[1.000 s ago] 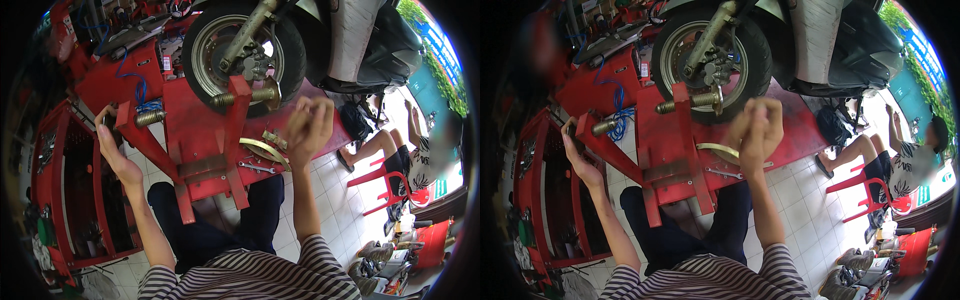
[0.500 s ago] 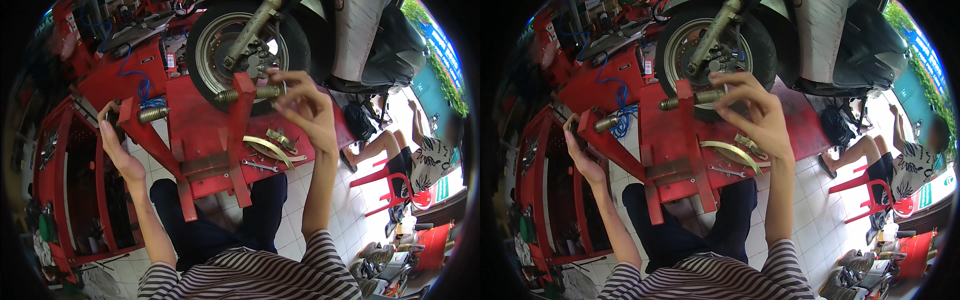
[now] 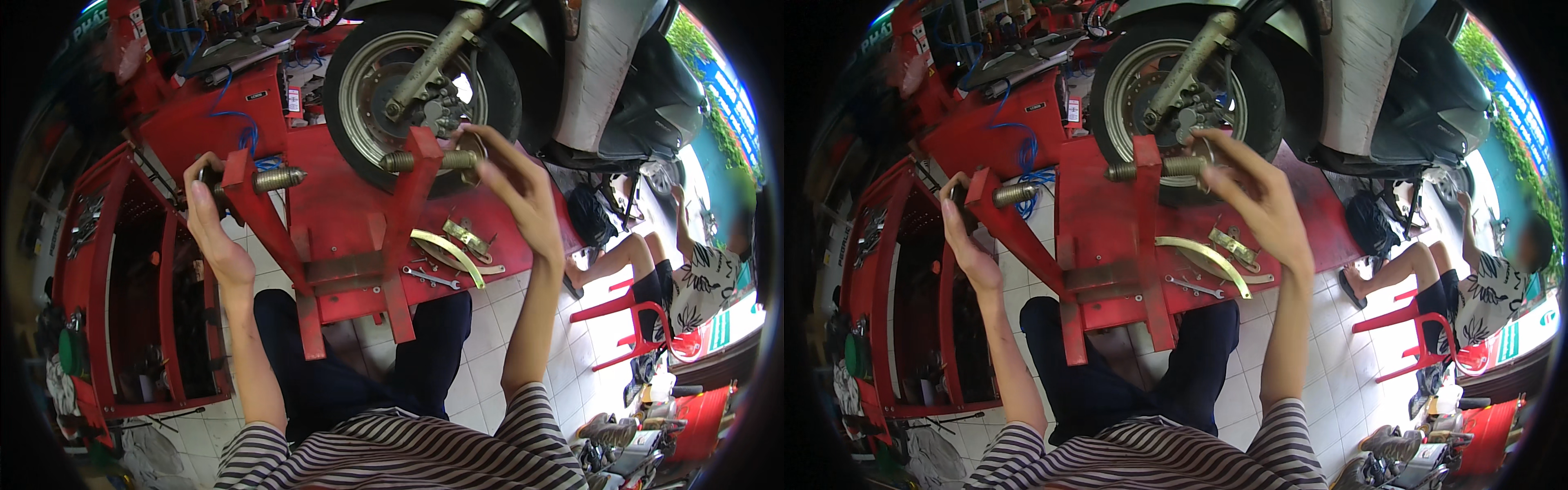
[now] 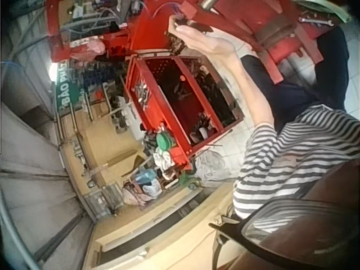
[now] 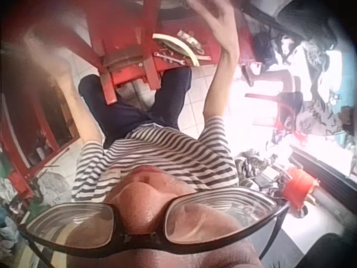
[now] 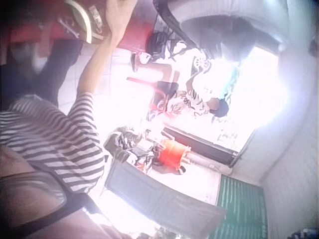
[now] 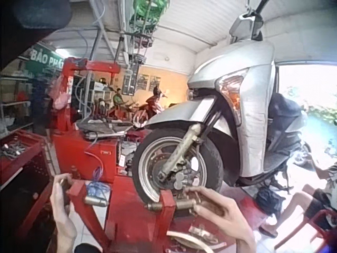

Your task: The person uses a wrench to tighten a bolt on a red motorcycle lift, then assembles a large threaded rod through metal plates on the lift structure by hand.

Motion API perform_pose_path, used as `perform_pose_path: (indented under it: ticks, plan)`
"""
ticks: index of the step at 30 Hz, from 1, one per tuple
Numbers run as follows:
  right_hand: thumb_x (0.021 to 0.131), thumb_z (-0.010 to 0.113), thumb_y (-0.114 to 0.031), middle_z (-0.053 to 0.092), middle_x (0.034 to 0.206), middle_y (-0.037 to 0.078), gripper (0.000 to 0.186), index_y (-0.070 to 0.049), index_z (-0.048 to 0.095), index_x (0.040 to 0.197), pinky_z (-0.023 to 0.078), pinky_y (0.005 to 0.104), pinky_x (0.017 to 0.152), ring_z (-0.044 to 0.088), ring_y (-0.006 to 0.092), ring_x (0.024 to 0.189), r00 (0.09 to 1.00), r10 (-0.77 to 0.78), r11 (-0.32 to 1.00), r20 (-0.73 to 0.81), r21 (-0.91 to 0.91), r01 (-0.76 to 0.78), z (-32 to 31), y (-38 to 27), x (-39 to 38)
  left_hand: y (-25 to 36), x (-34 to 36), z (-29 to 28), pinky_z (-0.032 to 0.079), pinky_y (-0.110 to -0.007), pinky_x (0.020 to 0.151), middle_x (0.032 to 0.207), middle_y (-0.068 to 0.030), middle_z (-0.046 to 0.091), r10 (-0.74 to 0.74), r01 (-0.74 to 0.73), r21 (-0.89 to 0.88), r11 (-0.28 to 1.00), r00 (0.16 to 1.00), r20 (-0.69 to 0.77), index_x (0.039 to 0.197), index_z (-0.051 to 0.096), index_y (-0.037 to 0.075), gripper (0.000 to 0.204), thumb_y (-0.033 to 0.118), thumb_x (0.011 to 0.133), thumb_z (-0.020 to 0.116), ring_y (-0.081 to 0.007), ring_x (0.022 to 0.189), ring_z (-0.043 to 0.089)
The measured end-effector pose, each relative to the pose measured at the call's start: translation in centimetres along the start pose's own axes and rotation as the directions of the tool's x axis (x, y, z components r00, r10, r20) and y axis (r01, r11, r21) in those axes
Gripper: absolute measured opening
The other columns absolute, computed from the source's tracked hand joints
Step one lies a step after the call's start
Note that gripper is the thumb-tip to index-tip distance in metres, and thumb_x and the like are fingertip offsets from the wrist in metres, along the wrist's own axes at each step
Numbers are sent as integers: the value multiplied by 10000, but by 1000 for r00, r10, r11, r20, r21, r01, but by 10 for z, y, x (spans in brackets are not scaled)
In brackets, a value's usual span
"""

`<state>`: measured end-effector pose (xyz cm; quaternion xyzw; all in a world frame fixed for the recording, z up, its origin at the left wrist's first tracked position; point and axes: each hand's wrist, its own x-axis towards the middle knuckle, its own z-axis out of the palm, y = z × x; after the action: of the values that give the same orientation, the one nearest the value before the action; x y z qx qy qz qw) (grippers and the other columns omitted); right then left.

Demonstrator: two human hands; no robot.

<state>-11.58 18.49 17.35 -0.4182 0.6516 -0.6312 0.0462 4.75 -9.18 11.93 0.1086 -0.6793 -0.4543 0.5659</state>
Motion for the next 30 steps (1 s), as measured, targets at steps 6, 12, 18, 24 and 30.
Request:
perform_pose_path:
  ticks: [6,12,18,24,30]
  plan:
    - [957,539,-132,600,1144,106,261,-24,597,1188,415,271,921,551,146,1047,921,-386,919,49,-67,388,-18,9,5,0,0,0,409,-276,881,1109,-71,576,-2,2,-5,1000,1000,3,1229,511,20,513,417,1016,267,-141,1011,551]
    - [1012,442,-228,634,1004,61,295,-15,642,1055,433,273,796,579,129,871,935,-348,930,65,-100,353,3,13,1,3,-1,0,404,-280,903,1123,-72,571,-28,27,-34,999,1000,-10,1233,510,18,514,416,1018,265,-149,1038,547]
    - [1038,337,-287,647,957,73,415,8,628,1015,424,277,861,597,142,948,950,-178,978,-256,-149,143,-3,22,-16,8,0,9,376,-281,843,991,-81,567,34,-33,11,999,997,-69,1133,542,-9,495,350,1020,221,-162,937,512]
    - [1023,393,-239,591,1163,111,326,3,609,1054,405,277,907,555,165,1036,961,-197,968,-194,-194,159,18,13,10,6,-2,1,395,-293,925,1144,-81,564,-67,66,-52,996,998,-18,1230,511,12,508,398,1021,255,-162,1062,542]
    - [1032,345,-247,638,872,132,408,18,544,794,436,360,872,610,170,938,861,-505,860,-71,47,508,0,33,-15,9,0,11,358,-271,844,976,-79,545,8,-10,-40,999,999,-47,1120,529,-25,485,339,1020,225,-157,902,488]
